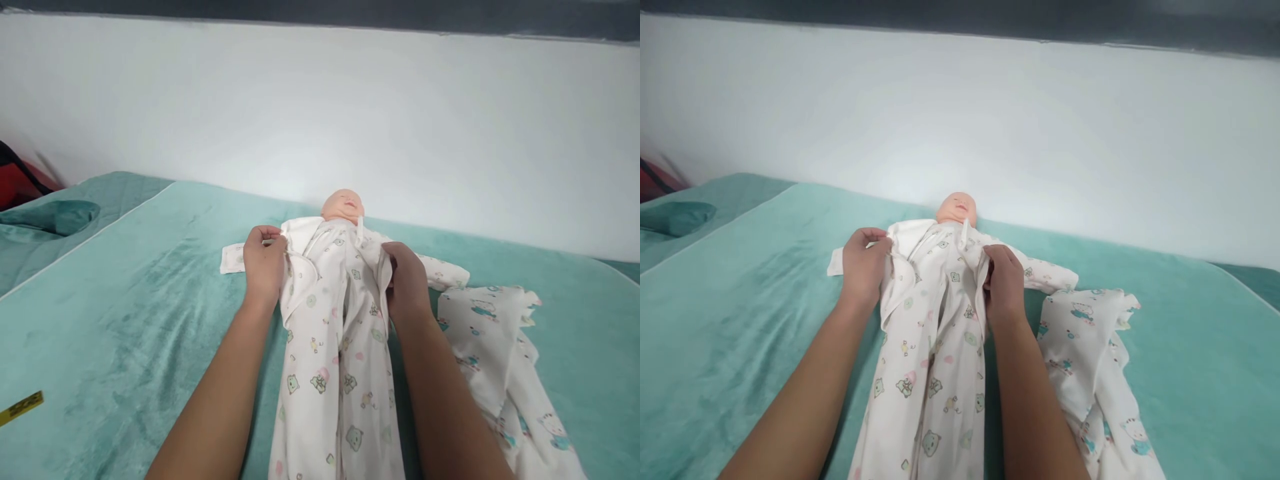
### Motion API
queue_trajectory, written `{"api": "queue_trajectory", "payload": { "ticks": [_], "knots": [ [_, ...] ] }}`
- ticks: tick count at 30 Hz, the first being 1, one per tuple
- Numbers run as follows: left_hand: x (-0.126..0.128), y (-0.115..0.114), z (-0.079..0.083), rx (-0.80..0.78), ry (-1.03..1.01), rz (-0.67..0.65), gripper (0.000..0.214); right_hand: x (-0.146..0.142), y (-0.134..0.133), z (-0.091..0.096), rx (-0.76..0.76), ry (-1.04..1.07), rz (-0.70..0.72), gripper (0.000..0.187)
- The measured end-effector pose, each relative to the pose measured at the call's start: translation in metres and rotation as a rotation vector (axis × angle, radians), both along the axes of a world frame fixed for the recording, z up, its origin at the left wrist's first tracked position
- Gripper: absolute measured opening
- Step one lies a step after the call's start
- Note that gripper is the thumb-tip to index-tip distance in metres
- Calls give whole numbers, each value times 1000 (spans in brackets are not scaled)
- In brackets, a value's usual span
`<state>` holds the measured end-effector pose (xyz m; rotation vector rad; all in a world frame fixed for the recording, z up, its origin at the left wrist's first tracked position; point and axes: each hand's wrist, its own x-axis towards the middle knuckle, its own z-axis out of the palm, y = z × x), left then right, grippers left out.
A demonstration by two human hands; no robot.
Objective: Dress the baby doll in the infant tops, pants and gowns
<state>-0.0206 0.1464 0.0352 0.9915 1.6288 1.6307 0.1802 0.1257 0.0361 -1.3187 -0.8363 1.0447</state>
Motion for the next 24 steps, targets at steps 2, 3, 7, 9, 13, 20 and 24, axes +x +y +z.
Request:
{"api": "queue_trajectory", "payload": {
  "ticks": [2,3,7,9,13,20,24],
  "knots": [
    [-5,1,-2,-9,21,31,16,1,1,-1,13,-43,13,36],
    [-7,1,-3,-6,36,48,15,1,1,-2,16,-56,18,36],
    [-18,2,-7,4,76,130,11,2,0,-1,2,-37,17,34],
    [-20,1,-8,-2,110,140,11,1,-1,1,-11,10,11,34],
    [-14,0,-8,-32,275,76,14,0,-2,3,-12,65,19,35],
    [4,-2,-9,-109,491,-206,24,-1,-2,2,-2,-44,11,33],
    [4,-4,-6,-91,298,-326,37,-2,-2,4,3,-12,-2,30]
  ]
}}
